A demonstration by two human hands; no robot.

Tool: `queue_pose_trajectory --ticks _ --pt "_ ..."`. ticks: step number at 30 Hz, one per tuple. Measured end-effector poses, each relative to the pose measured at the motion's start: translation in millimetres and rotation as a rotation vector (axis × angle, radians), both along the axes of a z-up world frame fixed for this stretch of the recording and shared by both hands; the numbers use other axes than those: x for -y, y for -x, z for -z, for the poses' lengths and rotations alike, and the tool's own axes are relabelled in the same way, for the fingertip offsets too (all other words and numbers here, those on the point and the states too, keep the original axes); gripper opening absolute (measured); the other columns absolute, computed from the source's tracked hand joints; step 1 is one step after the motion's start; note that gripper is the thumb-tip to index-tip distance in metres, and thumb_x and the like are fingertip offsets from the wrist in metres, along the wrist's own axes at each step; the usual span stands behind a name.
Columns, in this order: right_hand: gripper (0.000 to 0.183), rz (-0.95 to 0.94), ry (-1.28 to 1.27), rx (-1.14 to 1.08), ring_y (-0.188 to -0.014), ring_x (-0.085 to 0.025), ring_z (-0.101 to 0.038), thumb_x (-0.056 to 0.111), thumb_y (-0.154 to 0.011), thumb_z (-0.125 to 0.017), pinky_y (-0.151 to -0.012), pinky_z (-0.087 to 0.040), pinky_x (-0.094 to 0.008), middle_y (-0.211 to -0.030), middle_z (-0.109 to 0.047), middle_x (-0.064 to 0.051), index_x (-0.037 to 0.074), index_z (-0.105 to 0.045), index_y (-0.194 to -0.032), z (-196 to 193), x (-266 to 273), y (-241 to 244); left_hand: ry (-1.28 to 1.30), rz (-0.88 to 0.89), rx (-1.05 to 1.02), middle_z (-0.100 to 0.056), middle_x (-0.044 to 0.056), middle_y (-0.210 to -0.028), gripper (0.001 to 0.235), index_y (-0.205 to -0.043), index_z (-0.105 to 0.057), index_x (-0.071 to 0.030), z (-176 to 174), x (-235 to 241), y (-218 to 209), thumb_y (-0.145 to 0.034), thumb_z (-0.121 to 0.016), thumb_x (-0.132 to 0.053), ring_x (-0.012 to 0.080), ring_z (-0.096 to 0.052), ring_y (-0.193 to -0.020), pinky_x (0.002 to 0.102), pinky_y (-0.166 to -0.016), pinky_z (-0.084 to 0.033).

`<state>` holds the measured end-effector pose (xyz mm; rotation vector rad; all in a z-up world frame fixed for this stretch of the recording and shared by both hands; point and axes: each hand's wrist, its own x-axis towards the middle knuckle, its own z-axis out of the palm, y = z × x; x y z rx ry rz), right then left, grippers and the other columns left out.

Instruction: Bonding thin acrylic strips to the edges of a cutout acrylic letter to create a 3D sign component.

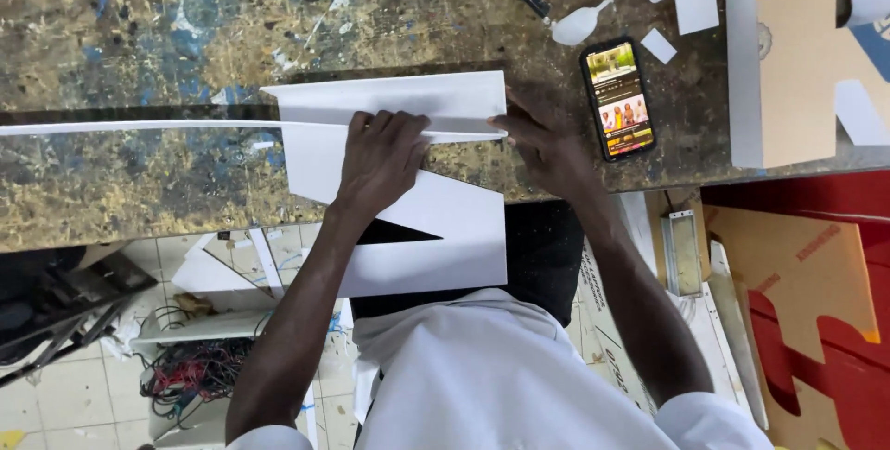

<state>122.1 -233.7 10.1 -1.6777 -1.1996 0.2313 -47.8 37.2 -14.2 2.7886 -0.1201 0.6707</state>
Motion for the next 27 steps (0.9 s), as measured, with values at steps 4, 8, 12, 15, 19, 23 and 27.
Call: queue_pose_trajectory --ticks 4,8,12,15,19,23,27 --pt "0.050 0.022 0.126 0.264 -0.122 -0.055 -0.073 -0.003 -0.115 -0.064 -0.084 -0.069 -0.066 -0.172 -0.052 -0.018 0.025 -0.076 -0.155 21.2 8.1 -17.5 -0.027 0.069 -0.041 -0.077 0.008 -0.107 0.046 -0.137 -0.069 -0.016 9.9 26.7 -20.1 -0.094 -0.084 -0.022 0.0298 -0.074 -0.100 0.046 -0.092 -0.048" --pt "0.059 -0.018 0.265 0.381 -0.108 -0.050 -0.077 -0.003 -0.114 -0.067 -0.084 -0.068 -0.070 -0.168 -0.053 -0.019 0.030 -0.066 -0.163 32.3 18.7 -29.6 -0.008 0.075 -0.102 -0.072 0.000 -0.106 0.042 -0.129 -0.071 -0.022 10.7 66.8 -44.3 -0.089 -0.083 -0.026 0.0246 -0.069 -0.100 0.041 -0.089 -0.045" --pt "0.069 -0.044 0.254 0.325 -0.108 -0.058 -0.075 -0.004 -0.112 -0.063 -0.079 -0.069 -0.073 -0.161 -0.058 -0.021 0.037 -0.059 -0.168 24.2 15.2 -30.2 0.030 0.085 -0.194 -0.073 0.002 -0.111 0.037 -0.124 -0.074 -0.021 25.9 70.2 -51.7 -0.089 -0.087 -0.024 0.0271 -0.069 -0.106 0.043 -0.094 -0.046" --pt "0.072 -0.067 0.264 0.339 -0.105 -0.059 -0.075 -0.007 -0.112 -0.065 -0.077 -0.069 -0.073 -0.153 -0.063 -0.024 0.036 -0.057 -0.170 14.5 8.7 -31.7 0.057 0.086 -0.182 -0.076 0.005 -0.108 0.033 -0.121 -0.078 -0.017 11.6 65.1 -54.2 -0.090 -0.089 -0.015 0.0284 -0.071 -0.103 0.042 -0.092 -0.047" --pt "0.072 -0.073 0.248 0.380 -0.114 -0.055 -0.075 -0.008 -0.111 -0.066 -0.088 -0.069 -0.068 -0.157 -0.061 -0.020 0.033 -0.060 -0.170 25.5 13.8 -31.5 0.065 0.149 -0.209 -0.076 0.003 -0.105 0.029 -0.117 -0.076 -0.018 5.4 61.3 -55.7 -0.091 -0.084 -0.012 0.0286 -0.072 -0.099 0.043 -0.088 -0.051" --pt "0.072 -0.094 0.218 0.379 -0.118 -0.053 -0.075 -0.007 -0.111 -0.067 -0.088 -0.070 -0.066 -0.160 -0.060 -0.018 0.033 -0.059 -0.170 31.3 16.5 -36.7 0.019 0.149 -0.151 -0.076 0.001 -0.106 0.038 -0.117 -0.075 -0.020 9.8 63.0 -57.4 -0.083 -0.088 -0.011 0.0266 -0.072 -0.100 0.043 -0.088 -0.050" --pt "0.074 -0.097 0.207 0.386 -0.117 -0.054 -0.076 -0.010 -0.110 -0.067 -0.088 -0.070 -0.067 -0.158 -0.062 -0.020 0.033 -0.058 -0.171 25.9 13.9 -33.0 0.033 0.086 -0.015 -0.074 0.002 -0.099 0.025 -0.113 -0.077 -0.019 22.4 73.7 -52.3 -0.092 -0.081 -0.007 0.0250 -0.071 -0.094 0.040 -0.088 -0.048"
